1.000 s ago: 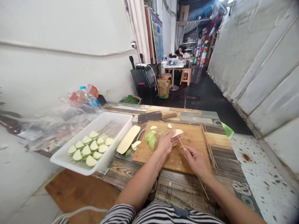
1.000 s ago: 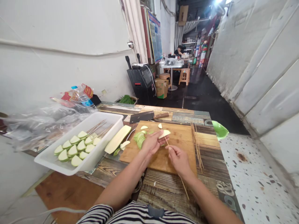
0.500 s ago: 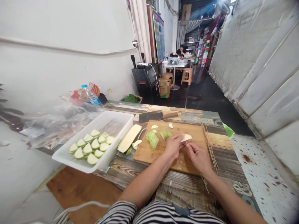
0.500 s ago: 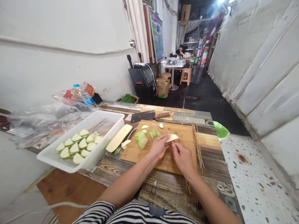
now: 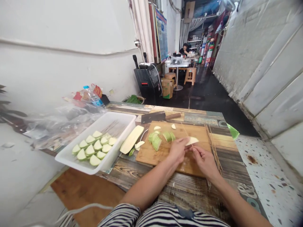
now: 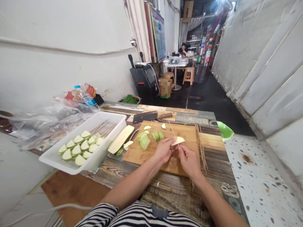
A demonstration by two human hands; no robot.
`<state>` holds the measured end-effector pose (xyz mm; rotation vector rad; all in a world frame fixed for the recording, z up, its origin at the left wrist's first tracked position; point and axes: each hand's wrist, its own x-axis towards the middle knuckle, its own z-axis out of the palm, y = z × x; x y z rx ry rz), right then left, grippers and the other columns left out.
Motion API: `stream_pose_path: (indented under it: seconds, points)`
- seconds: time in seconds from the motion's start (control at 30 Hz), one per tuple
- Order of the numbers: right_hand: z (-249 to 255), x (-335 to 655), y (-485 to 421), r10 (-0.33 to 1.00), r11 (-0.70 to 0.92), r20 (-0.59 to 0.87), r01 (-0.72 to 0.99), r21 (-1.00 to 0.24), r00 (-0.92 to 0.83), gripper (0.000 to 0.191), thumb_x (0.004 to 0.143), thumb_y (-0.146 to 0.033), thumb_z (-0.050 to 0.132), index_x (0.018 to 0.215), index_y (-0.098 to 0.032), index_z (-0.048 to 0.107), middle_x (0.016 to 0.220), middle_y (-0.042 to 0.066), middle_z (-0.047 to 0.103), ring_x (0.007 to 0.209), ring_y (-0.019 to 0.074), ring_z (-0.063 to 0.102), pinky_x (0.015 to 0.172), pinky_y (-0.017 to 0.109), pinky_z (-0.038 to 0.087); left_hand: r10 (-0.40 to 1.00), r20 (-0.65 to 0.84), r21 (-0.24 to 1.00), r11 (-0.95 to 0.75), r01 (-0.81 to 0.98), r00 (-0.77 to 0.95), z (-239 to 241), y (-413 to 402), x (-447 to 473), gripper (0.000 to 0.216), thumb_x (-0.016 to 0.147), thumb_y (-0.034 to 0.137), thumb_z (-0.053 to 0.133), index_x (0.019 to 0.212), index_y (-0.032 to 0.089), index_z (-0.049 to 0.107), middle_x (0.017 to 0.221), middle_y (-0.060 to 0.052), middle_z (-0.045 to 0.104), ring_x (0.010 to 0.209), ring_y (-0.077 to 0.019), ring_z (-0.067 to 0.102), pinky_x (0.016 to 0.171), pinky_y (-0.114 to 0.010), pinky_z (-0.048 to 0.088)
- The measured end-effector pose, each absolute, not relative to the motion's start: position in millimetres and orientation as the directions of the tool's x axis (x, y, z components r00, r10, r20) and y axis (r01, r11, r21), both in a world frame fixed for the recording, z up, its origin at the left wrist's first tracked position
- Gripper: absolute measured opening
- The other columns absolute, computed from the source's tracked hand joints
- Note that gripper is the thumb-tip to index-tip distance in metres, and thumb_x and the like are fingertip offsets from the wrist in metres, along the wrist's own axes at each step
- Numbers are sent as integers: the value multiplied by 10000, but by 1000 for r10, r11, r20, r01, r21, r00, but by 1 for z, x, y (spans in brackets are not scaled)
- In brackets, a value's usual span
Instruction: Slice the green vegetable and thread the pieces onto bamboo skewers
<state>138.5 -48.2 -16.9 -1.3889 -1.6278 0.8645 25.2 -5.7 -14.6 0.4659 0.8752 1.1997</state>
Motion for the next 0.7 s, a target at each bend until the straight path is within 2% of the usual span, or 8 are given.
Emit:
stream_pose_path:
  seconds: [0.1, 0.17, 0.23, 0.3, 0.37, 0.47, 0.57, 0.7]
  points:
    - [-16, 141, -46, 987, 160, 143, 435, -886, -72, 348, 844, -396, 421, 849, -154, 671, 570, 9, 587, 495, 150, 492, 483, 235, 362, 940, -324, 774, 329, -540, 107, -9, -13, 33, 181, 692, 235, 661, 783, 79, 656, 744, -88, 670, 579, -106, 597, 582, -211, 479]
    - [-17, 141, -46, 986, 168, 162, 430, -887, -50, 346, 841, -397, 429, 864, -153, 672, 566, 4, 571, 518, 154, 501, 503, 236, 368, 954, -286, 862, 296, -413, 87, 1, -13, 27, 213, 730, 287, 619, 804, 92, 664, 754, -84, 674, 609, -124, 601, 629, -248, 493]
    - [-17, 142, -45, 984, 161, 177, 419, -894, 0, 343, 835, -402, 442, 875, -146, 666, 536, -8, 530, 510, 148, 484, 498, 235, 361, 986, -163, 974, 167, -155, 39, 14, -8, 11, 268, 773, 341, 563, 876, 118, 669, 828, -87, 683, 725, -167, 622, 722, -299, 494]
    - [-17, 144, -44, 983, 136, 174, 398, -907, 61, 353, 830, -412, 446, 891, -135, 657, 501, -25, 478, 472, 136, 443, 469, 232, 340, 999, 50, 975, -47, 215, -10, 24, 2, -11, 290, 788, 346, 540, 978, 158, 655, 983, -82, 670, 918, -202, 602, 846, -325, 453]
    - [-16, 145, -43, 981, 118, 167, 380, -918, 100, 372, 828, -421, 438, 900, -127, 655, 489, -31, 458, 452, 128, 416, 448, 231, 320, 979, 205, 790, -172, 589, 11, 27, 13, -31, 322, 787, 315, 540, 1057, 163, 624, 1122, -97, 620, 1077, -226, 530, 956, -347, 369]
    - [-14, 145, -44, 981, 102, 157, 377, -921, 118, 395, 821, -432, 430, 890, -120, 662, 506, -16, 487, 462, 132, 426, 442, 233, 310, 979, 164, 398, -181, 899, 124, 19, 26, -45, 399, 731, 353, 595, 1086, 170, 596, 1058, -122, 640, 1056, -285, 535, 991, -456, 284]
    - [-13, 144, -45, 981, 99, 157, 399, -912, 115, 409, 819, -441, 414, 877, -122, 663, 508, -8, 504, 465, 139, 437, 442, 235, 310, 993, 75, 170, -97, 981, 86, 9, 31, -41, 430, 698, 453, 595, 1012, 160, 610, 919, -130, 668, 983, -319, 560, 991, -553, 193]
    - [-13, 144, -45, 980, 109, 168, 419, -901, 107, 405, 815, -438, 410, 855, -120, 658, 522, -1, 513, 474, 141, 444, 446, 235, 311, 997, -36, 72, -72, 995, 75, 13, 32, -33, 499, 629, 555, 601, 908, 144, 641, 976, -162, 650, 986, -327, 551, 999, -550, 166]
